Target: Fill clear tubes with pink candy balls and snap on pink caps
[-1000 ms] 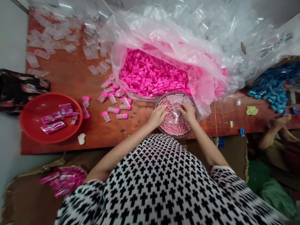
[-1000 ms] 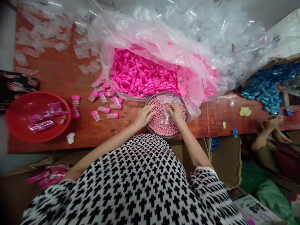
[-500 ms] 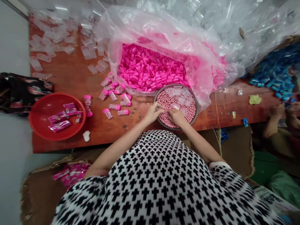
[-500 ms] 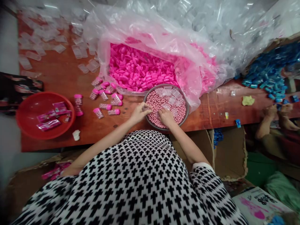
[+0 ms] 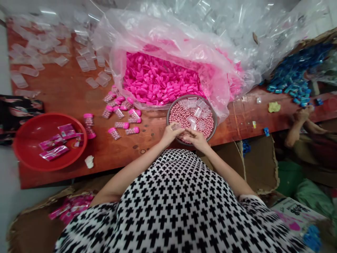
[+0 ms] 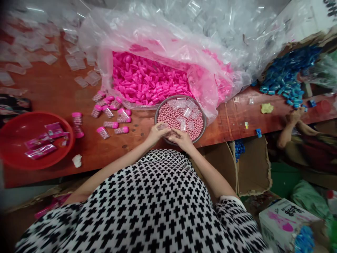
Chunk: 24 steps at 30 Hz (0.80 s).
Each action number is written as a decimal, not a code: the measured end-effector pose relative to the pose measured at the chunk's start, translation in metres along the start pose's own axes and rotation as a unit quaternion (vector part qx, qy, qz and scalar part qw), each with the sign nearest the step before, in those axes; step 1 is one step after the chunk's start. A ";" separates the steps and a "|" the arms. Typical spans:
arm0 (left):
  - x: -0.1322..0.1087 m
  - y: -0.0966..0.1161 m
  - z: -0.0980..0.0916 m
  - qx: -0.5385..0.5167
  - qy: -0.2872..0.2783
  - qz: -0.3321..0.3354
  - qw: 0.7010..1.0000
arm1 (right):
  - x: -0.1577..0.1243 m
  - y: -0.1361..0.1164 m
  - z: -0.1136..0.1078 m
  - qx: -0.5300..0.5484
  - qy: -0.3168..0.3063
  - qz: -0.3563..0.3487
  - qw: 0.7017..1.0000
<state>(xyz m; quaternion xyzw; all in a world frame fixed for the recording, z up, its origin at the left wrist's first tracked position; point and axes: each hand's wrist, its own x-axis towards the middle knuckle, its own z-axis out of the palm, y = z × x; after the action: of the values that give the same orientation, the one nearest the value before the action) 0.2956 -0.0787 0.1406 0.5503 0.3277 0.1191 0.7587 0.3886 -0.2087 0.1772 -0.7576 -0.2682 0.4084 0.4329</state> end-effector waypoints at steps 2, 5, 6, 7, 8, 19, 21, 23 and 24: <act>-0.003 0.001 -0.008 -0.010 -0.001 -0.020 1.000 | 0.000 0.007 -0.017 -0.141 0.065 0.042 0.987; -0.002 -0.001 -0.013 0.036 -0.020 0.000 0.999 | 0.011 0.014 -0.042 -0.403 0.153 0.095 0.897; 0.000 -0.001 -0.012 0.064 -0.026 0.014 0.997 | 0.015 0.015 -0.048 -0.455 0.151 0.113 0.871; 0.001 -0.002 -0.011 0.093 -0.032 0.026 0.995 | 0.019 0.017 -0.052 -0.486 0.140 0.128 0.853; 0.002 -0.001 -0.009 0.121 -0.037 0.038 0.991 | 0.022 0.019 -0.055 -0.500 0.126 0.136 0.846; 0.007 0.024 0.020 0.370 -0.108 0.251 0.888 | 0.007 0.034 -0.057 -0.027 0.140 0.043 0.989; 0.008 0.024 0.019 0.402 -0.180 0.294 0.848 | 0.002 0.024 -0.048 0.051 0.070 0.070 0.994; 0.008 0.023 0.015 0.423 -0.238 0.291 0.825 | -0.001 0.015 -0.039 0.128 0.017 0.101 0.986; 0.007 0.021 0.013 0.428 -0.249 0.277 0.823 | -0.003 0.012 -0.034 0.164 0.012 0.115 0.980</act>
<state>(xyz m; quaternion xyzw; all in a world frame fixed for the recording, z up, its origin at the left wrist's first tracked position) 0.3131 -0.0768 0.1599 0.8983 -0.0211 0.0310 0.4378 0.4168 -0.2316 0.1780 -0.7066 -0.1036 0.4851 0.5046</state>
